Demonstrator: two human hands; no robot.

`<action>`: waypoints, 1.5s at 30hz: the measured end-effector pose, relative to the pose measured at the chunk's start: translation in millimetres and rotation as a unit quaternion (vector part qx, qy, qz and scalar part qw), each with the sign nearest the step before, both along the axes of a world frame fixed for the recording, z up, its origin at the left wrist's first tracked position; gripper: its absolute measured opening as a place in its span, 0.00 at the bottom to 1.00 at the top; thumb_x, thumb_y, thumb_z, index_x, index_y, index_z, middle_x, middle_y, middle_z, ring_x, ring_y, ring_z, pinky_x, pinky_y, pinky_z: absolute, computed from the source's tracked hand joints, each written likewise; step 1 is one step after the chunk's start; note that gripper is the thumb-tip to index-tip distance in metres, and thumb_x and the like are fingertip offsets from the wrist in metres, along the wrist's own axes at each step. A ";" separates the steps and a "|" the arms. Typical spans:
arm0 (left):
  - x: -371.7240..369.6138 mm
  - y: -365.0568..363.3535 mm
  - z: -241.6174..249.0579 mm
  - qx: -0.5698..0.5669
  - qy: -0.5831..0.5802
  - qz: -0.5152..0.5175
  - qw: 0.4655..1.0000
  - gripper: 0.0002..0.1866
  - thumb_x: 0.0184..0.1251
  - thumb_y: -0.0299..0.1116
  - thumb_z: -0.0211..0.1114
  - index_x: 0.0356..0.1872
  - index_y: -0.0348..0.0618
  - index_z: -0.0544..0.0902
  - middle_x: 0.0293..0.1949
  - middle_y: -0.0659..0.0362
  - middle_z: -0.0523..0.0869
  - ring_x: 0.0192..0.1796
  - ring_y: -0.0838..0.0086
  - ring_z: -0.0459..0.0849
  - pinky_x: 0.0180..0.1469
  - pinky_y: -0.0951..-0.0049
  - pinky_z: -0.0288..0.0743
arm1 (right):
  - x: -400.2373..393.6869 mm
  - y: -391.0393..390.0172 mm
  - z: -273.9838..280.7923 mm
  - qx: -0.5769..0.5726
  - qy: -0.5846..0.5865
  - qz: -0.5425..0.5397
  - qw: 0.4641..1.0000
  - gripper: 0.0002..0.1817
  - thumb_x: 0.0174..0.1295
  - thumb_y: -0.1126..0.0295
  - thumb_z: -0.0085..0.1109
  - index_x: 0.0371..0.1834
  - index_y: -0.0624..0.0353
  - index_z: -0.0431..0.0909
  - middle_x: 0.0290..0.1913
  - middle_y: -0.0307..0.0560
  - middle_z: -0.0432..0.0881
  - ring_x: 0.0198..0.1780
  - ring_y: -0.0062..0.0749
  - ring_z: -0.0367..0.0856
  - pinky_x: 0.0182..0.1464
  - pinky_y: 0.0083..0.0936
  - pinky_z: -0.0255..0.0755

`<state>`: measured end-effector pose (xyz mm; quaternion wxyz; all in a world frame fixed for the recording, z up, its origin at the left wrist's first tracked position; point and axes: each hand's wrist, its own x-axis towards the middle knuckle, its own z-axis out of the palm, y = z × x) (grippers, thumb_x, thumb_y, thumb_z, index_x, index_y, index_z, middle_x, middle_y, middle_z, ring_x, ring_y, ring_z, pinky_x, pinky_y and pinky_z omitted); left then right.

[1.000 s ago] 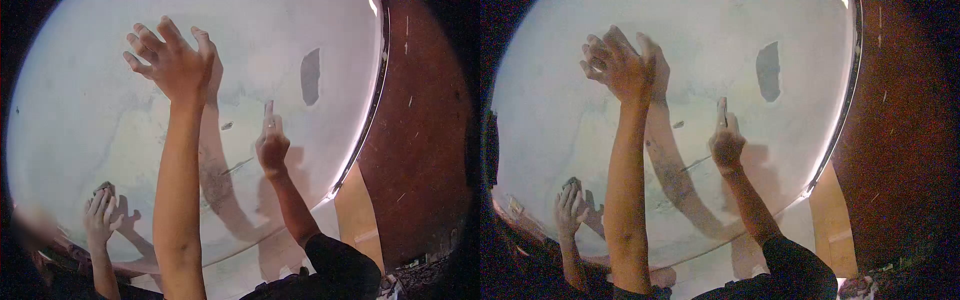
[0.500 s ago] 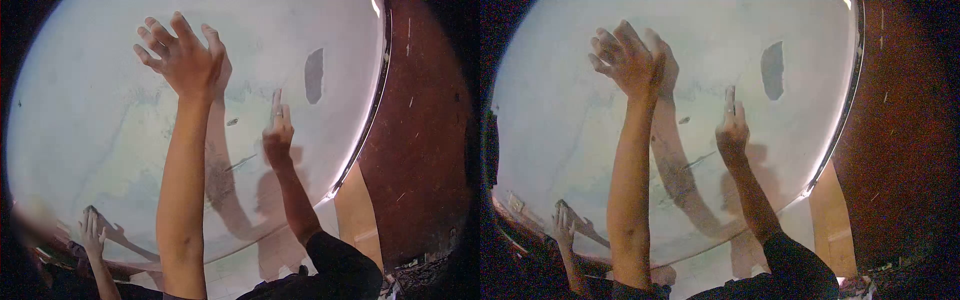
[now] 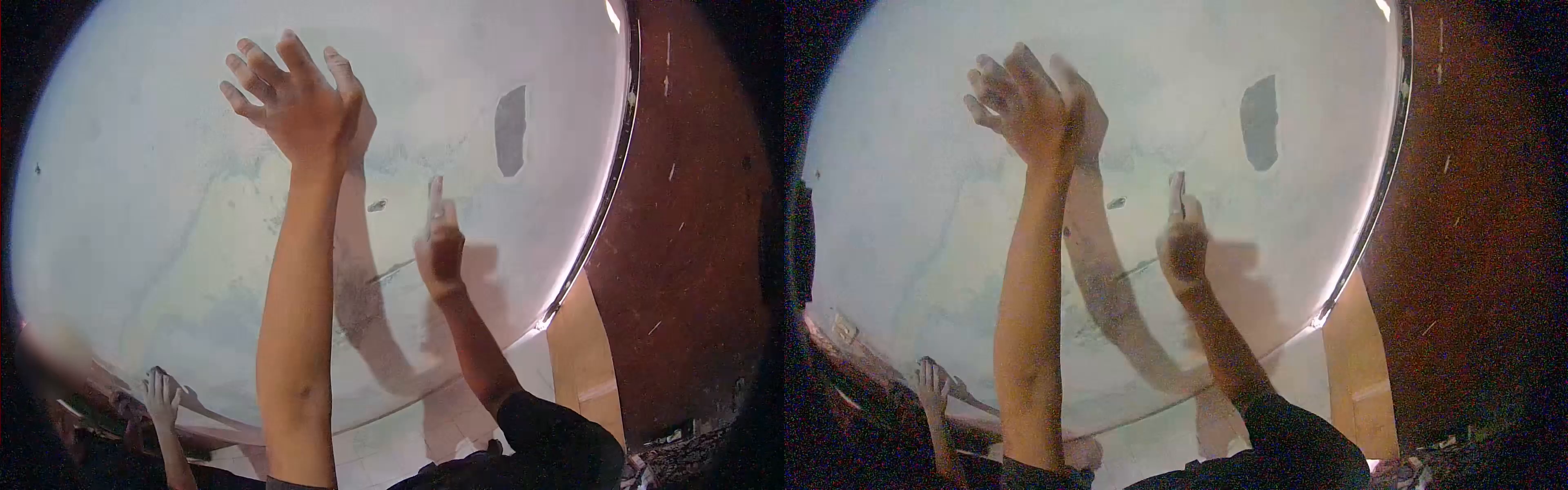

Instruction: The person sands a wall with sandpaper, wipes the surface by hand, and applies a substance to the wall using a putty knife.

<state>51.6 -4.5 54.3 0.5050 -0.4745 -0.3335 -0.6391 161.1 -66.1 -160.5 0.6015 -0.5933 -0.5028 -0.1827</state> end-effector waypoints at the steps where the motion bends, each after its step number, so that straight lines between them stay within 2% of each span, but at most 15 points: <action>1: -0.1 -0.4 -0.5 -0.001 0.003 0.002 1.000 0.24 0.61 0.44 0.57 0.54 0.41 0.72 0.62 0.37 0.66 0.69 0.42 0.59 0.68 0.36 0.46 | 2.8 -1.2 2.0 0.003 0.003 0.011 1.000 0.42 0.51 0.86 0.47 0.76 0.62 0.54 0.43 0.58 0.73 0.44 0.50 0.77 0.45 0.38 0.76; 2: 0.0 -0.2 -0.5 -0.003 0.007 0.005 1.000 0.24 0.61 0.44 0.57 0.54 0.41 0.72 0.62 0.37 0.65 0.69 0.42 0.58 0.68 0.36 0.46 | 8.8 -3.3 15.1 0.028 0.011 0.010 1.000 0.43 0.51 0.86 0.47 0.76 0.61 0.53 0.44 0.59 0.73 0.45 0.51 0.76 0.47 0.38 0.75; 5: 0.7 -3.5 0.3 -0.007 0.006 0.008 1.000 0.23 0.60 0.43 0.57 0.54 0.41 0.72 0.62 0.38 0.65 0.69 0.42 0.58 0.68 0.36 0.46 | 19.7 -9.1 36.7 0.065 -0.002 -0.003 0.998 0.43 0.48 0.91 0.41 0.75 0.63 0.56 0.39 0.59 0.71 0.33 0.53 0.75 0.36 0.35 0.74; 11: 0.7 -17.8 2.6 0.004 0.001 -0.004 1.000 0.23 0.60 0.42 0.57 0.53 0.40 0.72 0.61 0.37 0.67 0.67 0.41 0.61 0.68 0.37 0.47 | -4.7 -15.6 5.0 0.065 -0.042 0.014 0.997 0.44 0.47 0.92 0.43 0.75 0.67 0.54 0.39 0.59 0.71 0.34 0.53 0.74 0.36 0.37 0.73; 17: -3.4 -39.6 14.9 0.015 0.003 0.010 1.000 0.23 0.60 0.42 0.58 0.53 0.40 0.72 0.61 0.36 0.67 0.68 0.41 0.61 0.68 0.37 0.48 | 3.7 -38.6 37.0 0.087 -0.025 0.036 0.995 0.46 0.44 0.93 0.43 0.75 0.66 0.53 0.40 0.60 0.70 0.35 0.55 0.75 0.36 0.35 0.73; 20: 1.8 -17.0 6.4 0.001 -0.001 0.006 1.000 0.23 0.59 0.42 0.58 0.54 0.39 0.73 0.61 0.36 0.67 0.68 0.41 0.61 0.68 0.37 0.47 | -20.0 -29.5 1.8 -0.017 -0.019 0.048 0.999 0.46 0.46 0.92 0.44 0.76 0.64 0.51 0.42 0.62 0.71 0.36 0.56 0.77 0.35 0.37 0.74; 23: 1.0 -17.3 5.1 -0.003 0.002 0.012 1.000 0.24 0.60 0.42 0.58 0.54 0.39 0.72 0.62 0.36 0.66 0.68 0.40 0.60 0.68 0.37 0.47 | -13.7 -29.2 0.5 -0.025 -0.029 0.067 0.997 0.46 0.47 0.90 0.45 0.77 0.62 0.49 0.45 0.63 0.72 0.37 0.57 0.78 0.35 0.39 0.75; 27: 1.6 -13.4 2.8 -0.003 0.007 0.017 1.000 0.24 0.60 0.42 0.57 0.54 0.38 0.72 0.62 0.36 0.66 0.68 0.40 0.59 0.68 0.36 0.46 | 19.2 -19.7 50.1 0.040 0.026 0.041 0.998 0.42 0.54 0.86 0.47 0.76 0.64 0.50 0.46 0.64 0.71 0.46 0.57 0.73 0.50 0.38 0.71; 30: 1.2 -15.9 3.9 -0.014 0.005 0.020 1.000 0.24 0.60 0.42 0.57 0.54 0.38 0.72 0.62 0.35 0.66 0.68 0.39 0.59 0.68 0.36 0.46 | 15.0 -17.9 47.6 0.082 0.025 0.042 0.995 0.44 0.50 0.90 0.45 0.76 0.63 0.51 0.43 0.64 0.71 0.42 0.60 0.75 0.45 0.41 0.73; 34: 2.1 -12.2 4.4 -0.010 0.002 0.023 1.000 0.24 0.60 0.42 0.57 0.54 0.38 0.72 0.62 0.36 0.66 0.69 0.39 0.58 0.68 0.35 0.46 | -10.3 -19.6 11.9 -0.015 0.001 0.032 0.999 0.42 0.52 0.90 0.42 0.76 0.64 0.51 0.43 0.63 0.70 0.41 0.59 0.75 0.43 0.41 0.73; 37: 2.3 -13.4 3.4 -0.004 0.008 0.016 1.000 0.24 0.60 0.41 0.58 0.54 0.38 0.72 0.61 0.36 0.66 0.68 0.40 0.58 0.68 0.36 0.46 | 11.7 -9.2 24.3 0.059 -0.006 0.021 0.998 0.42 0.51 0.90 0.42 0.76 0.63 0.52 0.43 0.63 0.70 0.41 0.58 0.75 0.45 0.41 0.73; 39: 1.5 -13.9 2.6 -0.011 0.012 0.018 1.000 0.23 0.60 0.41 0.58 0.54 0.38 0.72 0.62 0.36 0.66 0.68 0.40 0.58 0.68 0.36 0.47 | 27.0 -23.5 62.3 -0.042 0.096 0.045 0.993 0.44 0.50 0.86 0.47 0.77 0.57 0.52 0.56 0.65 0.72 0.58 0.59 0.72 0.62 0.42 0.65; 41: -1.0 -14.9 2.6 -0.019 0.009 0.021 1.000 0.23 0.60 0.41 0.58 0.54 0.38 0.72 0.62 0.36 0.65 0.68 0.40 0.58 0.68 0.36 0.46 | 47.2 -37.9 77.5 -0.014 0.114 0.094 0.989 0.39 0.54 0.84 0.48 0.74 0.61 0.56 0.63 0.65 0.71 0.63 0.57 0.71 0.66 0.41 0.63; 43: -2.5 -16.2 3.6 -0.027 0.002 0.021 0.999 0.23 0.61 0.41 0.57 0.53 0.39 0.72 0.62 0.36 0.65 0.69 0.40 0.58 0.68 0.37 0.46 | 66.7 -39.4 57.8 0.131 0.047 0.057 0.989 0.33 0.59 0.82 0.47 0.72 0.63 0.60 0.66 0.64 0.70 0.65 0.56 0.70 0.66 0.39 0.64; 45: -4.2 -19.9 4.5 -0.031 0.003 0.016 0.999 0.22 0.61 0.41 0.57 0.53 0.39 0.72 0.62 0.36 0.65 0.69 0.39 0.58 0.68 0.37 0.46 | 75.5 -70.1 27.5 0.091 0.026 0.076 0.993 0.29 0.63 0.81 0.44 0.71 0.65 0.62 0.66 0.63 0.71 0.66 0.56 0.69 0.66 0.38 0.64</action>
